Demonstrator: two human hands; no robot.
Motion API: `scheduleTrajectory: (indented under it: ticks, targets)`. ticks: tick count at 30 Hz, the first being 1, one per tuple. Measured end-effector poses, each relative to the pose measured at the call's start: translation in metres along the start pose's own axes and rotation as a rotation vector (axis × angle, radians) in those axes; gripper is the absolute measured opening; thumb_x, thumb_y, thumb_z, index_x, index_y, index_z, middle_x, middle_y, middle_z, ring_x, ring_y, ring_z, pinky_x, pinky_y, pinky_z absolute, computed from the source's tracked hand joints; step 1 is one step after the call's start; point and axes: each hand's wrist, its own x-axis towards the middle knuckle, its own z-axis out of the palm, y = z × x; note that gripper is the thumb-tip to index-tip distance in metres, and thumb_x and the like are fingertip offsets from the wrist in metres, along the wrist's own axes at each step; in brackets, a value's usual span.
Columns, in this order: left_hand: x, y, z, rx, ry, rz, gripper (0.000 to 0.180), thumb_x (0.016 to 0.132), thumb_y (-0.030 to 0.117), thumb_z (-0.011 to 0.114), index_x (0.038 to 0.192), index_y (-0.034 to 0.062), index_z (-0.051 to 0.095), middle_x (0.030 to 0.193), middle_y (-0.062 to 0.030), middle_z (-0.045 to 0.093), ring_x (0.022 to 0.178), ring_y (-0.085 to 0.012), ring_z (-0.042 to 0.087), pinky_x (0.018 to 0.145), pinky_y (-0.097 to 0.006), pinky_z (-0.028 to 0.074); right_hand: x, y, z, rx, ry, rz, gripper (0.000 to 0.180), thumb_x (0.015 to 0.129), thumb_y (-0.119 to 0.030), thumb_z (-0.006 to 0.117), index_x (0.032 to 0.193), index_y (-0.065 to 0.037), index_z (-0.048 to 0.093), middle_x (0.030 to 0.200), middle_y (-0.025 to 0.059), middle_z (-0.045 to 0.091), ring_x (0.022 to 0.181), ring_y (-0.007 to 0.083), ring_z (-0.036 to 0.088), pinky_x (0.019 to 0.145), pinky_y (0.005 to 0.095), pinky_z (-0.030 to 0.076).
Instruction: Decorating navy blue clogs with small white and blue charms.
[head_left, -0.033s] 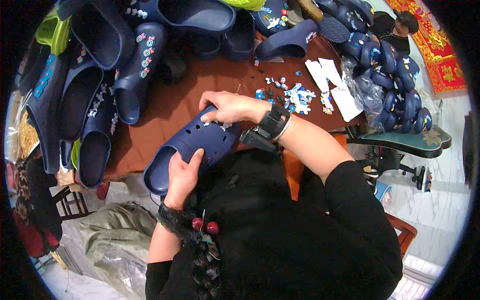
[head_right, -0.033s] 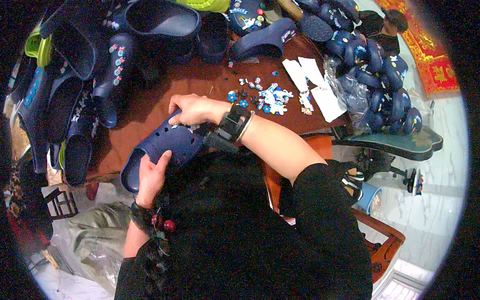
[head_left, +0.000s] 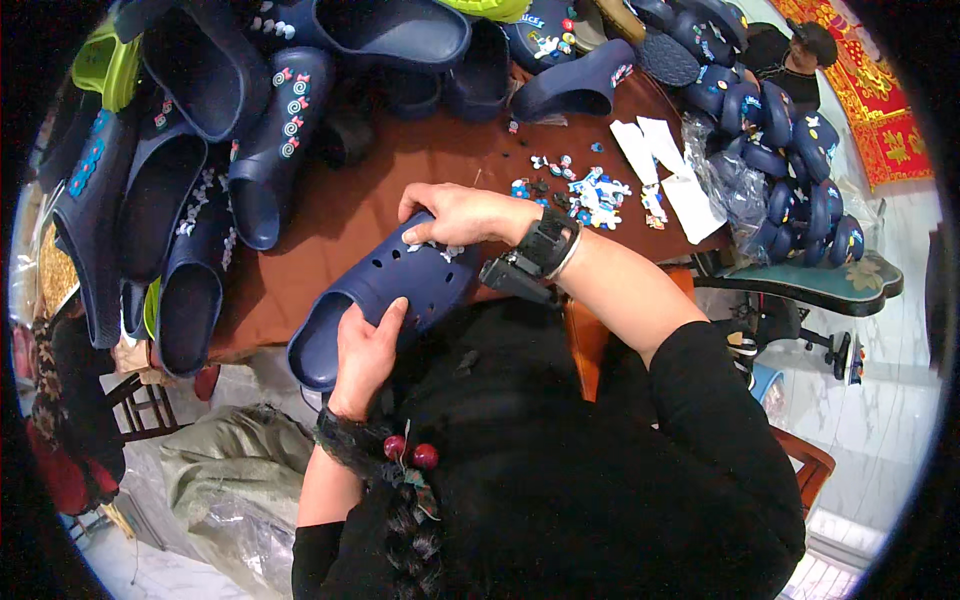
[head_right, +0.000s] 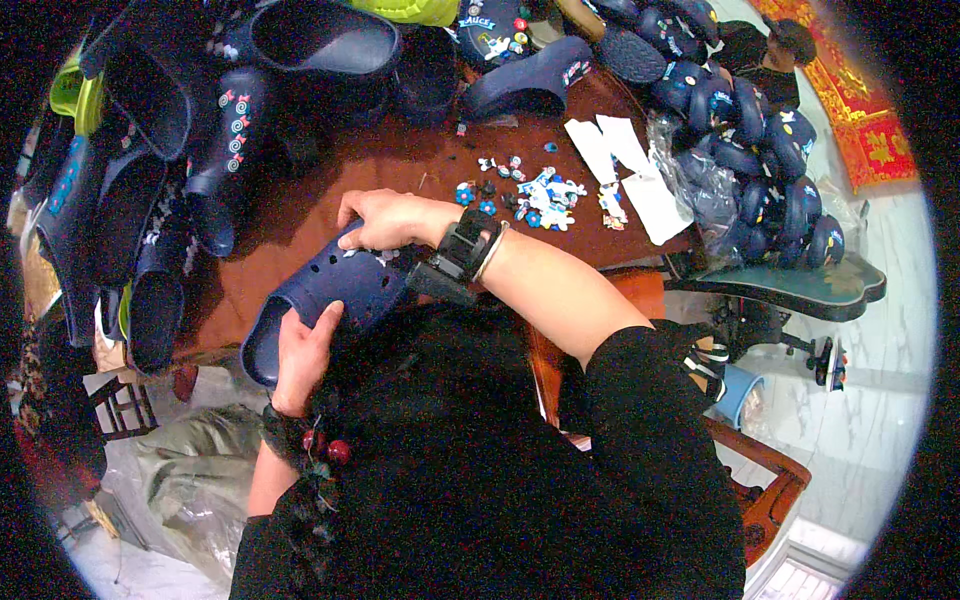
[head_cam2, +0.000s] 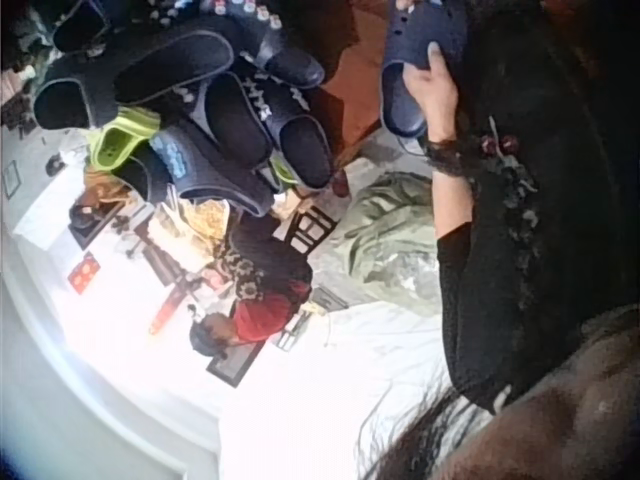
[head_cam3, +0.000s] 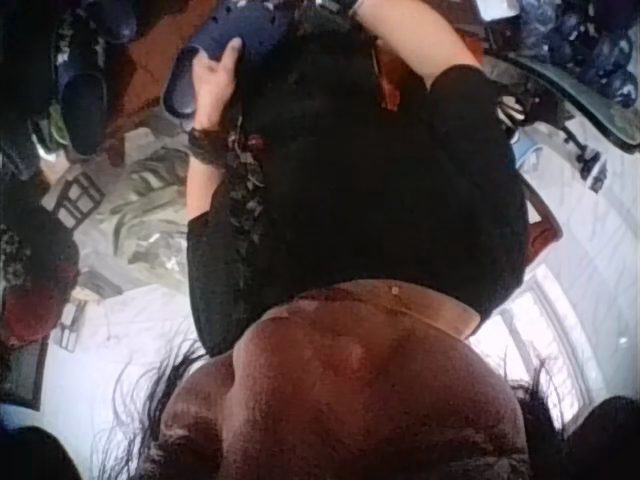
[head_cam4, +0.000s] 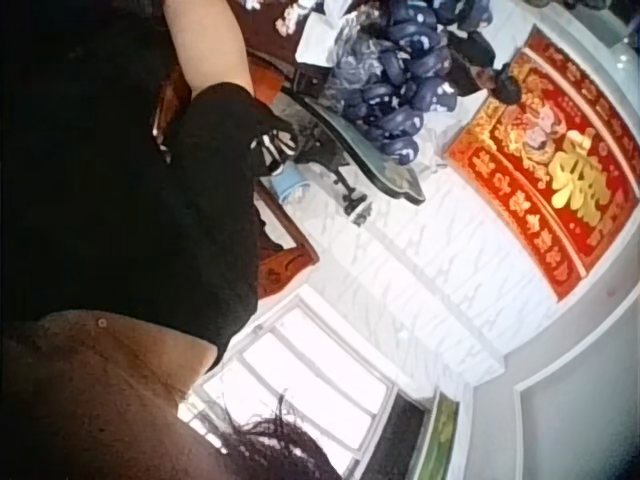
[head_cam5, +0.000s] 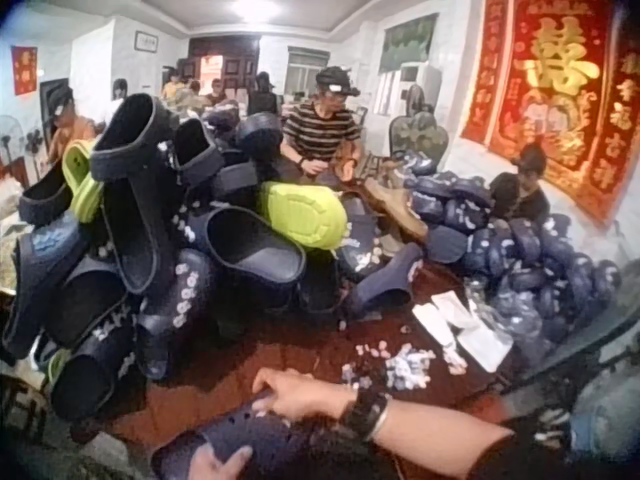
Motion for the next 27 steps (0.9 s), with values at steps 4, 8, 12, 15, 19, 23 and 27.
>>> scheduleTrajectory:
  ticks: [4,8,12,15,19,23,27]
  targets:
    - [0.008,0.008,0.003,-0.056,-0.012,-0.024,0.027,0.091,0.012,0.063,0.112,-0.0031,0.062,0.105,-0.0079,0.069,0.093,-0.0165,0.063,0.086,-0.031,0.049,0.012,0.018,-0.002,0.134,-0.021,-0.047,0.035,0.082,-0.031,0.072,0.106,-0.007,0.063,0.105,0.0142,0.068,0.101,0.0273,0.064,0.086,0.0378,0.049]
    - [0.011,0.011,0.003,-0.077,-0.005,-0.081,0.027,0.090,0.012,0.063,0.111,-0.0042,0.062,0.104,-0.0095,0.069,0.094,-0.0172,0.064,0.086,-0.030,0.049,0.010,0.032,0.006,0.164,0.088,-0.317,0.023,0.081,-0.018,0.070,0.099,-0.005,0.063,0.105,0.0107,0.064,0.100,0.0253,0.060,0.087,0.0357,0.047]
    - [0.009,-0.001,0.003,-0.060,0.013,-0.027,0.027,0.089,0.012,0.064,0.110,-0.0049,0.062,0.103,-0.0114,0.069,0.094,-0.0178,0.064,0.086,-0.030,0.049,-0.003,0.030,0.008,0.010,0.202,-0.450,0.021,0.077,-0.015,0.072,0.096,-0.008,0.063,0.099,0.0079,0.063,0.105,0.0280,0.054,0.096,0.0389,0.040]
    - [0.008,0.006,0.002,-0.004,0.004,-0.031,0.027,0.088,0.013,0.065,0.109,-0.0046,0.063,0.103,-0.0114,0.069,0.094,-0.0182,0.064,0.086,-0.031,0.049,-0.006,0.024,0.010,-0.135,0.377,-0.618,0.020,0.075,-0.013,0.073,0.088,-0.008,0.060,0.094,0.0072,0.061,0.100,0.0277,0.055,0.091,0.0393,0.041]
    - [0.008,-0.001,0.002,-0.045,-0.006,-0.058,0.026,0.089,0.013,0.064,0.109,-0.0041,0.063,0.104,-0.0111,0.070,0.095,-0.0184,0.065,0.086,-0.031,0.049,-0.011,0.012,0.006,-0.295,0.344,-0.691,0.021,0.073,-0.009,0.074,0.081,-0.008,0.054,0.085,0.0051,0.057,0.091,0.0272,0.055,0.082,0.0401,0.041]
    - [0.006,-0.001,0.004,-0.018,0.025,-0.005,0.027,0.089,0.013,0.064,0.110,-0.0039,0.063,0.104,-0.0112,0.070,0.095,-0.0188,0.065,0.087,-0.031,0.049,-0.011,0.011,0.004,-0.266,0.334,-0.634,0.023,0.074,-0.009,0.074,0.087,-0.008,0.055,0.085,0.0060,0.056,0.091,0.0279,0.055,0.083,0.0401,0.041]
    - [0.007,0.001,0.004,-0.067,0.002,0.003,0.027,0.089,0.013,0.064,0.110,-0.0038,0.063,0.105,-0.0114,0.069,0.096,-0.0191,0.065,0.087,-0.032,0.049,-0.018,0.004,0.000,-0.358,0.304,-0.583,0.023,0.074,-0.007,0.072,0.088,-0.008,0.054,0.087,0.0066,0.055,0.095,0.0284,0.053,0.083,0.0403,0.041]
